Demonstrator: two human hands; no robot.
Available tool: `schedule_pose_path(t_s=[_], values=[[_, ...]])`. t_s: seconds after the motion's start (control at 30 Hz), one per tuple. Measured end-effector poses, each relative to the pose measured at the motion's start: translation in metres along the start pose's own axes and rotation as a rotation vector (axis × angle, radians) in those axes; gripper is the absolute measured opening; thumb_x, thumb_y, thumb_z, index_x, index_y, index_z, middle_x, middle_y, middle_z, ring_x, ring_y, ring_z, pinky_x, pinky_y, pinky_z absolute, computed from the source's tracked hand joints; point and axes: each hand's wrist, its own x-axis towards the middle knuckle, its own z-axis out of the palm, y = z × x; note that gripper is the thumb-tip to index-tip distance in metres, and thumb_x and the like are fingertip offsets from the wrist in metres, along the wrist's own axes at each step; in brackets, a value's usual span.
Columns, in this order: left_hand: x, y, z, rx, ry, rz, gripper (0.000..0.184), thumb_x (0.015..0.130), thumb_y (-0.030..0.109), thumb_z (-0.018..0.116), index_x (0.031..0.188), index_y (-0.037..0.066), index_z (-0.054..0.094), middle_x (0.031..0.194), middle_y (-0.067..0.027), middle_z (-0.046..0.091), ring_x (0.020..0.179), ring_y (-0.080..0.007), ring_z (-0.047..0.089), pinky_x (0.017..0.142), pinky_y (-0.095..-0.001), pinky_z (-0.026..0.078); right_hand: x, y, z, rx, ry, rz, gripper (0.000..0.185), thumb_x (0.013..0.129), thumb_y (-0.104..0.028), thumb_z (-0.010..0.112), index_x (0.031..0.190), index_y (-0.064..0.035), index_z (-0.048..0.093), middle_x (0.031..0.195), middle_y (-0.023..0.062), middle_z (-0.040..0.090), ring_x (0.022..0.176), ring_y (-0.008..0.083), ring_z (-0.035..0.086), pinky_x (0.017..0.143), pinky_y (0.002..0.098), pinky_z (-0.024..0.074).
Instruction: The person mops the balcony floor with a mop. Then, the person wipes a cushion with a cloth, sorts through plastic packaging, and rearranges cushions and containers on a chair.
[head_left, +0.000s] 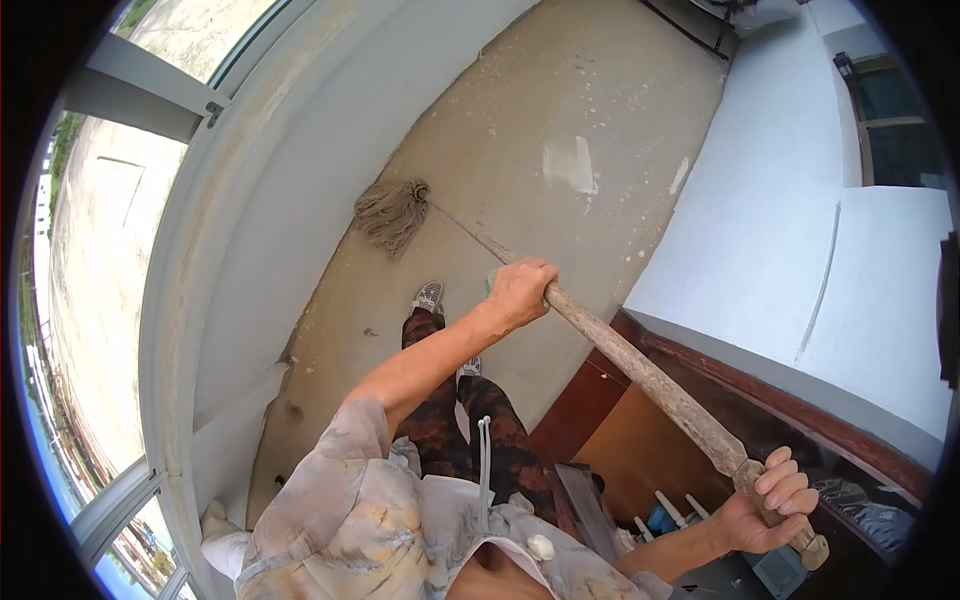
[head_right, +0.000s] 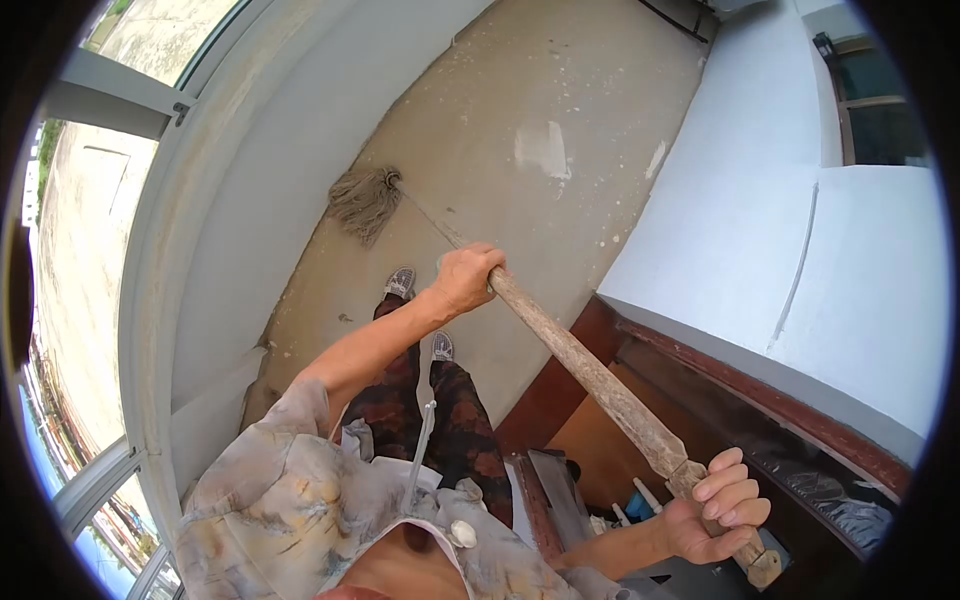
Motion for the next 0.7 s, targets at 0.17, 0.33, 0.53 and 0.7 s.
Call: schedule_pose_path(t_s=[0.17, 0.33, 0.53, 0.7], values=[[0.112, -0.067, 0.014, 0.008, 0.053, -0.031, 0.013, 0.083, 0.020, 0.069, 0.083, 0.011, 0.060, 0.085, -0.0079, 0.060, 0.087, -0.0320, 0.061, 0.069, -0.0438, 0.050, 0.004, 0.055, 0.066, -0.113, -0.038, -0.052, 0.033, 0.099, -0.043, 0.051, 0.085, -0.0142, 0.044, 0.070, -0.0005, 0.051, 0.067, 0.0175, 0.057, 0.077, 0.0392, 0.0415], [0.223, -0.156, 0.003, 0.100, 0.022, 0.061, 0.014, 0.085, 0.023, 0.068, 0.089, 0.014, 0.058, 0.098, -0.0041, 0.060, 0.102, -0.0302, 0.059, 0.074, -0.0434, 0.051, 0.009, 0.117, 0.146, -0.130, -0.298, 0.053, 0.024, 0.088, -0.030, 0.073, 0.090, -0.0115, 0.058, 0.098, 0.0042, 0.069, 0.097, 0.0311, 0.067, 0.089, 0.0495, 0.0465], [0.316, -0.172, -0.029, 0.233, 0.090, 0.153, 0.019, 0.086, 0.026, 0.070, 0.098, 0.017, 0.058, 0.115, 0.0008, 0.062, 0.122, -0.0289, 0.053, 0.086, -0.0406, 0.053, 0.022, 0.150, 0.191, -0.198, -0.385, 0.129, 0.022, 0.078, -0.019, 0.081, 0.091, -0.0159, 0.064, 0.108, 0.0050, 0.068, 0.122, 0.0400, 0.053, 0.100, 0.0513, 0.0464], [0.347, -0.167, -0.032, 0.210, 0.237, 0.215, 0.023, 0.085, 0.028, 0.071, 0.101, 0.016, 0.059, 0.117, 0.0001, 0.062, 0.123, -0.0298, 0.052, 0.086, -0.0411, 0.053, 0.028, 0.143, 0.191, -0.283, -0.412, 0.167, 0.025, 0.070, -0.009, 0.083, 0.085, -0.0181, 0.066, 0.109, 0.0041, 0.068, 0.121, 0.0413, 0.054, 0.098, 0.0467, 0.0507]])
